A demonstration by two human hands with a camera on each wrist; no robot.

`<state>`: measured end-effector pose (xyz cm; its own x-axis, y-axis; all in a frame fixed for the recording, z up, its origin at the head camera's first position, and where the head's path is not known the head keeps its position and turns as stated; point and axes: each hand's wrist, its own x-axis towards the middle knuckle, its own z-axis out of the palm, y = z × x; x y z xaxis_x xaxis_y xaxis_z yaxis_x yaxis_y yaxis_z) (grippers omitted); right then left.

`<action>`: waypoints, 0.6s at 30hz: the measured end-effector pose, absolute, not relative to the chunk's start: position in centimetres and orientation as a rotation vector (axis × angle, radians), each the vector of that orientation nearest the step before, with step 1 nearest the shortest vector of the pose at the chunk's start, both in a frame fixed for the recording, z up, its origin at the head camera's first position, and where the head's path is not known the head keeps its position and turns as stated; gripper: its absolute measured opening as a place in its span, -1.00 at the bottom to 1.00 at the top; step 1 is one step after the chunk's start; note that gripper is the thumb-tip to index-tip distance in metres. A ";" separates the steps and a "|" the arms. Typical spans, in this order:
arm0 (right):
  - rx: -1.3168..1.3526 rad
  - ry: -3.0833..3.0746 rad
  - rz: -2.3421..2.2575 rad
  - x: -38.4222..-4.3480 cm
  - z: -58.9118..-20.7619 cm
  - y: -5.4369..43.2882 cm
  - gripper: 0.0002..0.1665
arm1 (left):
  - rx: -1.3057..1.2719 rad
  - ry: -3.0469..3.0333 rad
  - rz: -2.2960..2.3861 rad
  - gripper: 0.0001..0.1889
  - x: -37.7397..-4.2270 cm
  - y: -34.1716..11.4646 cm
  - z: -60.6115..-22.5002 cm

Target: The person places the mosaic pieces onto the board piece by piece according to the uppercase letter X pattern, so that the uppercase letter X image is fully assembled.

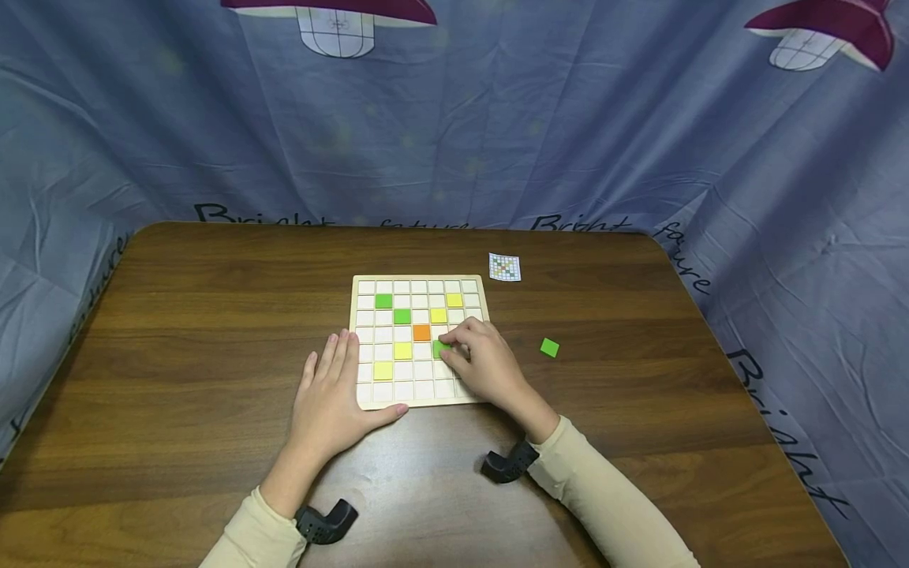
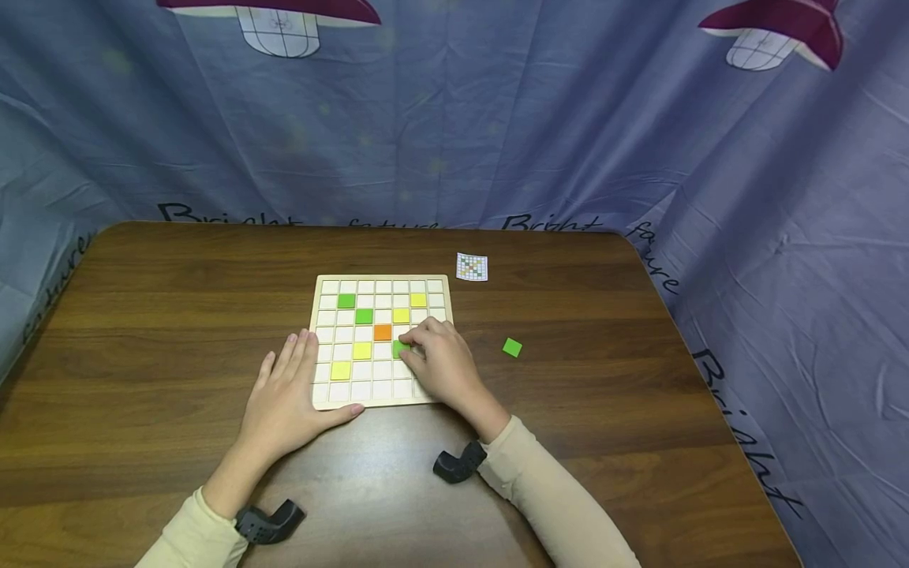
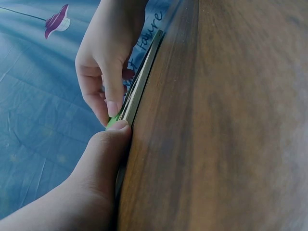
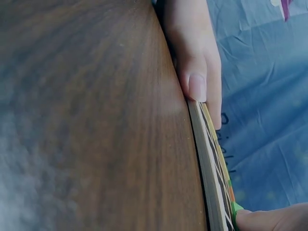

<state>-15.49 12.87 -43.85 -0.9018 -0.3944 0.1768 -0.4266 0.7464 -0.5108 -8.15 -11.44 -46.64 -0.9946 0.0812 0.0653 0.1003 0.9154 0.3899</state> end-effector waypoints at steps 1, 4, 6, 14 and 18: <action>0.687 -2.883 0.849 -15.5 -43.8 12.9 -0.78 | -0.143 -3.029 -0.622 0.41 -8.1 -11.5 -46.6; 0.733 -2.893 0.785 -15.4 -43.8 13.1 -0.75 | -0.142 -3.030 -0.623 0.41 -8.2 -11.5 -46.7; 0.760 -2.901 0.758 -15.3 -43.5 13.4 -0.75 | -0.144 -3.027 -0.626 0.42 -8.2 -11.5 -46.7; 0.645 -2.926 0.772 -15.3 -42.4 17.8 -0.65 | -0.147 -3.020 -0.632 0.42 -8.2 -11.5 -46.8; 0.468 -2.970 0.700 -15.4 -42.1 21.6 -0.60 | -0.149 -3.018 -0.630 0.42 -8.2 -11.5 -46.8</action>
